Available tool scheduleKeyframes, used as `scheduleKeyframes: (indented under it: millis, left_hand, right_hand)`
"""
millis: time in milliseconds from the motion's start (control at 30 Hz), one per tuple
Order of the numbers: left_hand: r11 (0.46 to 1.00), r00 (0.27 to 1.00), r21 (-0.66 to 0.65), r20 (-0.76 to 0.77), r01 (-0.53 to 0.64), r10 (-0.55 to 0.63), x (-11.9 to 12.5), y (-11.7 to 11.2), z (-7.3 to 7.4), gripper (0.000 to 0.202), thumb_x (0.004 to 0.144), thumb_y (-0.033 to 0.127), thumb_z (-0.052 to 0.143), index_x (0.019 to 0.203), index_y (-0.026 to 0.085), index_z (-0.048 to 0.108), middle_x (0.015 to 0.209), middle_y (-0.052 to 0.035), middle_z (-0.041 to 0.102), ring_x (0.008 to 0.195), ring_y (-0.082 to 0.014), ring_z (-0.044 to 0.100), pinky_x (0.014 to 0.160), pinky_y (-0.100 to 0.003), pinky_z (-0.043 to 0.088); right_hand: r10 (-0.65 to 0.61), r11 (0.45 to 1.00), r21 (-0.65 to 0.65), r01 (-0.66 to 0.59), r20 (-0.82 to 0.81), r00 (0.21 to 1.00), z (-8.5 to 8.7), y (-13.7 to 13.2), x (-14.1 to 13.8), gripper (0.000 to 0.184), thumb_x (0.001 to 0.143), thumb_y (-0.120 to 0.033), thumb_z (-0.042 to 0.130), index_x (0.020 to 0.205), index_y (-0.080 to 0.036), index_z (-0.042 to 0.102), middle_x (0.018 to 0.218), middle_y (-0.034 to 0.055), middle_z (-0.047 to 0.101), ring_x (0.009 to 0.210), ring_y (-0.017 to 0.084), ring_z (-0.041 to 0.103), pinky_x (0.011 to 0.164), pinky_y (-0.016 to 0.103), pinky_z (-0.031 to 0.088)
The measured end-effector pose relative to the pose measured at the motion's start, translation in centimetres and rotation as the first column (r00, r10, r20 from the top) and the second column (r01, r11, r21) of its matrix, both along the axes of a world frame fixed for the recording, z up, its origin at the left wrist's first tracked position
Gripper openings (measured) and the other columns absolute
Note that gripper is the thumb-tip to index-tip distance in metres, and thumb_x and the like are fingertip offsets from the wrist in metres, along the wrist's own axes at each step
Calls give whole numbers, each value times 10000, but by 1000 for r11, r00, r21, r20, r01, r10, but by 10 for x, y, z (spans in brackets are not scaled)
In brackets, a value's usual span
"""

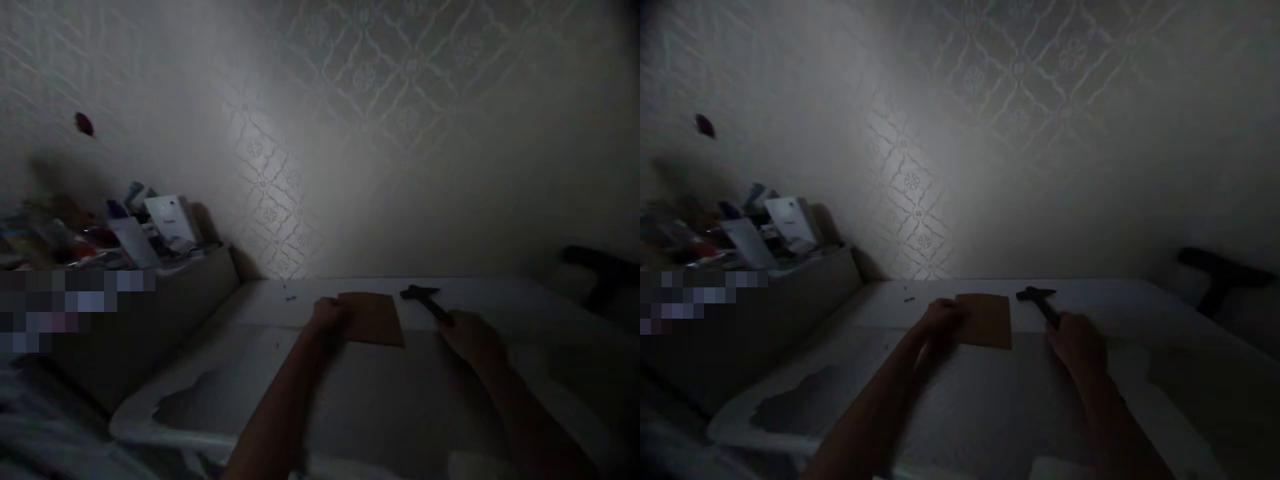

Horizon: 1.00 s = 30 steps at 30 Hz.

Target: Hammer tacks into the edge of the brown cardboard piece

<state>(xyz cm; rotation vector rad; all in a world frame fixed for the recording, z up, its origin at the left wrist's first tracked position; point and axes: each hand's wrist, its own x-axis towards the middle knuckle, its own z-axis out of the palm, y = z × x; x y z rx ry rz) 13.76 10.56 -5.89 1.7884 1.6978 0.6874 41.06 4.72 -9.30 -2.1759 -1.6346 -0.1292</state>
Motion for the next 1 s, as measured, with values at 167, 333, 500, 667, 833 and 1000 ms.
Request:
scheduleKeyframes:
  millis: [167, 333, 500, 667, 833, 1000]
  left_hand:
    - [1000, 998, -22, -63, 0, -1, 2, 0, 4, 262, 693, 282, 592, 854, 116, 716, 827, -93, 684, 815, -197, 608, 693, -244, 455]
    - [999, 998, 5, -58, 33, -32, -1, 4, -1, 237, 706, 274, 565, 821, 130, 714, 750, -74, 671, 763, -188, 605, 669, -244, 457]
    - [994, 996, 52, -10, 92, -91, -3, 6, -6, 221, 714, 273, 559, 787, 132, 714, 718, -63, 665, 720, -171, 602, 661, -244, 466]
    - [987, 995, 129, 17, 94, -96, -2, 6, -11, 228, 700, 258, 588, 869, 160, 705, 871, -74, 691, 826, -188, 617, 752, -270, 480]
    - [979, 985, 164, 99, 122, -139, -4, 4, -14, 219, 719, 239, 576, 906, 164, 661, 954, -76, 681, 874, -192, 618, 805, -295, 478]
    - [974, 965, 158, 177, 165, -192, -10, 2, -18, 322, 676, 287, 648, 965, 153, 598, 965, -90, 660, 839, -182, 615, 739, -280, 490]
  right_hand:
    - [-35, 993, -116, 36, 5, 999, 6, -3, 0, 362, 805, -304, 419, 1036, -139, 643, 880, 162, 651, 796, 275, 627, 616, 340, 430]
    - [-25, 991, -129, 37, 96, 995, 8, -3, -2, 342, 834, -305, 412, 1010, -129, 646, 868, 166, 645, 816, 267, 615, 651, 340, 427]
    - [-30, 996, -84, 41, 124, 992, 15, -9, -11, 328, 864, -293, 392, 1014, -111, 619, 897, 167, 609, 787, 253, 605, 633, 333, 413]
    - [-7, 998, 69, -1, 107, 994, 24, -18, -20, 321, 883, -302, 388, 1119, -136, 527, 1072, 149, 547, 767, 216, 597, 599, 311, 400]
    - [166, 972, 154, -177, 78, 983, 25, -23, -32, 307, 887, -269, 392, 1165, -161, 466, 962, 88, 629, 791, 225, 610, 614, 306, 405]
    - [329, 912, 211, -351, 131, 935, 24, -28, -44, 316, 887, -230, 379, 1194, -195, 443, 1049, 66, 622, 866, 215, 611, 626, 292, 425]
